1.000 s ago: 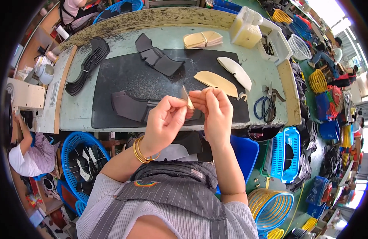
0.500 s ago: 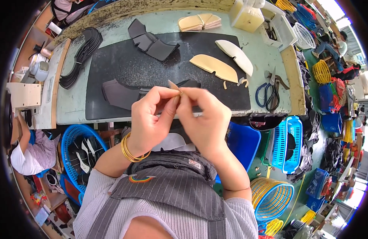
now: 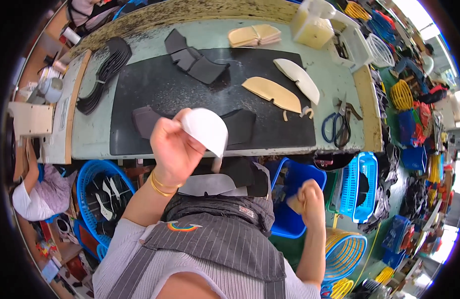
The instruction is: Assembling and lining shoe upper components by hand at a workbench.
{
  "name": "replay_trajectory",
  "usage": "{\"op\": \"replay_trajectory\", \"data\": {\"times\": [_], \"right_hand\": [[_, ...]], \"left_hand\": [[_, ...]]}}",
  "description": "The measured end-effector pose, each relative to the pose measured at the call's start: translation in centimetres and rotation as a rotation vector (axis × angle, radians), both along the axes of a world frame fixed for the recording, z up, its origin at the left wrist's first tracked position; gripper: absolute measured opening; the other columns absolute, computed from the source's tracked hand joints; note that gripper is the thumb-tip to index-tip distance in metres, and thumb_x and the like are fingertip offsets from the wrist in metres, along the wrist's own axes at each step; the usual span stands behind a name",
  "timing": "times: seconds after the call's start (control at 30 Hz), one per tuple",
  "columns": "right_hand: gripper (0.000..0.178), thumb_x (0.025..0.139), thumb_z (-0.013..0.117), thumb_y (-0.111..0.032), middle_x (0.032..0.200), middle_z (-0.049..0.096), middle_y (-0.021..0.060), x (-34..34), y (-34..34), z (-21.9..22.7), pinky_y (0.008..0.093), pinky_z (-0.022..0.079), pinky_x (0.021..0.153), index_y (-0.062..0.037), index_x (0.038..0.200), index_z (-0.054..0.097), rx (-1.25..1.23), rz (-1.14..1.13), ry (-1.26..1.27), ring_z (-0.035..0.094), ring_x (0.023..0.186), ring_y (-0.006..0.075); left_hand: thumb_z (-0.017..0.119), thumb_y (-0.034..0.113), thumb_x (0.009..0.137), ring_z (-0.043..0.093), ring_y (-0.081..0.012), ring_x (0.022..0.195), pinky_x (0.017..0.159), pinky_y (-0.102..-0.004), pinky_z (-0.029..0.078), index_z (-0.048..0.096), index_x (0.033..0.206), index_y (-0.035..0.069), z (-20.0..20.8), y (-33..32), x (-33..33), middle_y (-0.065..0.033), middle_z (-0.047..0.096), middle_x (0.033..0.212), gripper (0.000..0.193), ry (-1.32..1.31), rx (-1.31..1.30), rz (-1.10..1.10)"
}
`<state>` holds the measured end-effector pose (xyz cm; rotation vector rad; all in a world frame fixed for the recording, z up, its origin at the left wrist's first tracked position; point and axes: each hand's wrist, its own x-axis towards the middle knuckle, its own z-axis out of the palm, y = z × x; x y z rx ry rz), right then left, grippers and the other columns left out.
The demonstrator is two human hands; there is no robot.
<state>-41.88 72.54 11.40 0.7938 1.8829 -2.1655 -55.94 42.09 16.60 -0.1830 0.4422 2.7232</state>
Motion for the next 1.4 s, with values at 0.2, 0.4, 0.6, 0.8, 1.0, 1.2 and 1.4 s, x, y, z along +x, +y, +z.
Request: {"op": "replay_trajectory", "data": {"times": [0.2,0.4,0.6,0.8,1.0,1.2,1.4], "right_hand": [[0.037,0.065,0.072,-0.002,0.088,0.056,0.0108,-4.6,-12.2,8.8,0.0357,0.047,0.061,-0.001,0.097,0.053,0.976,0.406,0.749,0.055,0.072,0.0259],[0.032,0.055,0.063,-0.007,0.082,0.052,0.0062,-9.4,-13.2,5.8,0.032,0.044,0.056,-0.0064,0.086,0.057,1.328,0.488,1.346,0.053,0.067,0.0208],[0.039,0.062,0.063,0.011,0.095,0.056,0.012,-10.9,-15.9,5.6,0.0345,0.048,0.071,-0.001,0.098,0.057,0.841,0.35,1.126,0.057,0.079,0.0263],[0.019,0.075,0.069,0.0,0.087,0.061,0.0103,-11.3,-16.6,5.1,0.0291,0.051,0.059,-0.0018,0.094,0.065,0.819,0.394,0.981,0.062,0.071,0.0213],[0.016,0.074,0.067,0.002,0.086,0.065,0.0123,-10.9,-16.7,5.0,0.0287,0.053,0.059,-0.0004,0.09,0.066,0.657,0.414,0.857,0.065,0.068,0.0233],[0.014,0.071,0.067,0.004,0.072,0.064,0.0084,-9.3,-16.3,3.6,0.0253,0.051,0.058,0.0012,0.084,0.064,0.58,0.223,0.616,0.064,0.064,0.012],[0.004,0.084,0.059,-0.001,0.074,0.064,0.0052,-5.5,-5.6,1.0,0.0229,0.049,0.06,0.0012,0.087,0.06,0.621,-0.004,0.286,0.061,0.068,0.01]], "left_hand": [[0.042,0.0,0.076,0.047,-0.0118,0.07,0.068,-0.0241,0.042,0.044,0.079,0.004,0.6,3.1,3.9,-0.0045,0.049,0.075,0.006,0.418,-0.192,-0.138],[0.048,0.054,0.088,0.055,-0.0242,0.105,0.092,-0.0385,0.044,0.043,0.123,-0.004,0.1,-4.0,4.7,-0.0159,0.055,0.113,0.067,0.374,-0.178,-0.312],[0.06,0.014,0.089,0.059,-0.0078,0.087,0.077,-0.0231,0.048,0.059,0.109,0.001,-0.9,-4.0,3.8,-0.0032,0.064,0.098,0.024,0.247,-0.721,-0.261],[0.058,0.013,0.09,0.057,-0.0042,0.083,0.072,-0.0201,0.046,0.062,0.107,0.001,-1.4,-3.4,3.7,-0.0006,0.065,0.093,0.021,0.219,-0.744,-0.164],[0.056,0.01,0.091,0.056,-0.0051,0.08,0.067,-0.0221,0.046,0.062,0.105,0.0,-1.9,-2.8,4.0,-0.0008,0.064,0.092,0.019,0.396,-0.99,-0.083],[0.055,-0.002,0.082,0.06,-0.02,0.075,0.068,-0.0278,0.046,0.062,0.099,-0.002,-1.1,-1.8,3.7,-0.0122,0.061,0.083,0.018,0.8,-1.395,0.001],[0.055,0.004,0.081,0.06,-0.015,0.086,0.081,-0.0266,0.045,0.065,0.099,-0.004,-0.1,-5.0,5.0,-0.008,0.066,0.093,0.022,0.236,-0.721,-0.633]]}}
